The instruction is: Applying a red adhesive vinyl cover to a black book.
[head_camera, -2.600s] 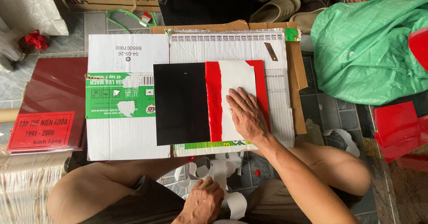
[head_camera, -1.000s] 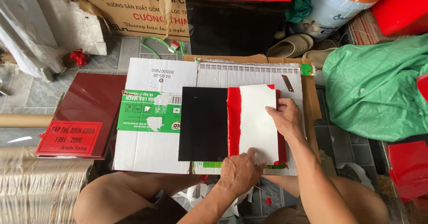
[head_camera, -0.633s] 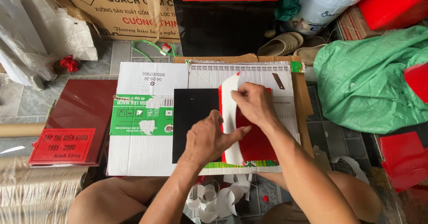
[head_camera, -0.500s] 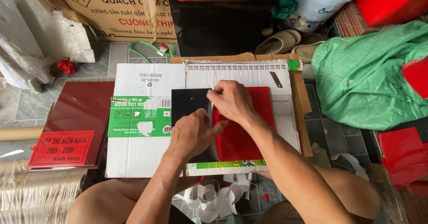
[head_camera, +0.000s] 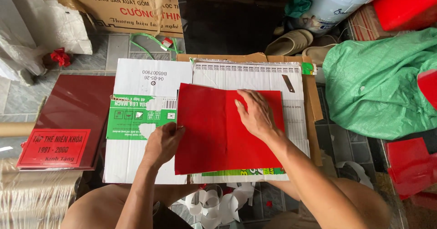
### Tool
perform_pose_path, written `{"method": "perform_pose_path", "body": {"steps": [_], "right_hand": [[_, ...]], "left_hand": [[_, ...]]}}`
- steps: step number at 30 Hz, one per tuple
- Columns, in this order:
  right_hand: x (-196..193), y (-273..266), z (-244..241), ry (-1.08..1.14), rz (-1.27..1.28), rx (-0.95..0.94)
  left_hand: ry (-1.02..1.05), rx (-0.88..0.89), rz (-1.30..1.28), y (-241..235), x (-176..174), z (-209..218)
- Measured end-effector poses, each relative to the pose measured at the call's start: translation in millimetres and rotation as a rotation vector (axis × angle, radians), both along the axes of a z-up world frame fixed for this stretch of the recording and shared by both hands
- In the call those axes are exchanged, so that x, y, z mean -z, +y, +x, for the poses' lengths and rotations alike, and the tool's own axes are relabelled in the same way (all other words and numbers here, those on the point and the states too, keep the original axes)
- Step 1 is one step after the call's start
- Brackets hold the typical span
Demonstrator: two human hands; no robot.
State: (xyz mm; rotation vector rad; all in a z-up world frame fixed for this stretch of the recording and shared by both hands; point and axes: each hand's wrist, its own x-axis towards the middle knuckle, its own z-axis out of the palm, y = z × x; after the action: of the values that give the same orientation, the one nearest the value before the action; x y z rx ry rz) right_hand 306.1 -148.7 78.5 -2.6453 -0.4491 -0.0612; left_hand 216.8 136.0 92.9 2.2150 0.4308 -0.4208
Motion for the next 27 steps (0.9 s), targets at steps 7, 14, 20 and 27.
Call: {"method": "perform_pose_path", "body": {"steps": [7,14,20,27], "right_hand": [[40,-25,-9,-0.053,-0.308,-0.292],[35,-6,-3,-0.031,-0.326,-0.434],[20,-10,-50,0.006,-0.351,-0.594],[24,-22,-94,0.059,-0.296,-0.683]], "left_hand": [[0.055,-0.061,-0.122,8,25,-1],[0.057,-0.113,-0.168,7,24,-2],[0.021,-0.148,-0.232,5,28,-7],[-0.013,-0.166,-0.32,7,35,-9]]}}
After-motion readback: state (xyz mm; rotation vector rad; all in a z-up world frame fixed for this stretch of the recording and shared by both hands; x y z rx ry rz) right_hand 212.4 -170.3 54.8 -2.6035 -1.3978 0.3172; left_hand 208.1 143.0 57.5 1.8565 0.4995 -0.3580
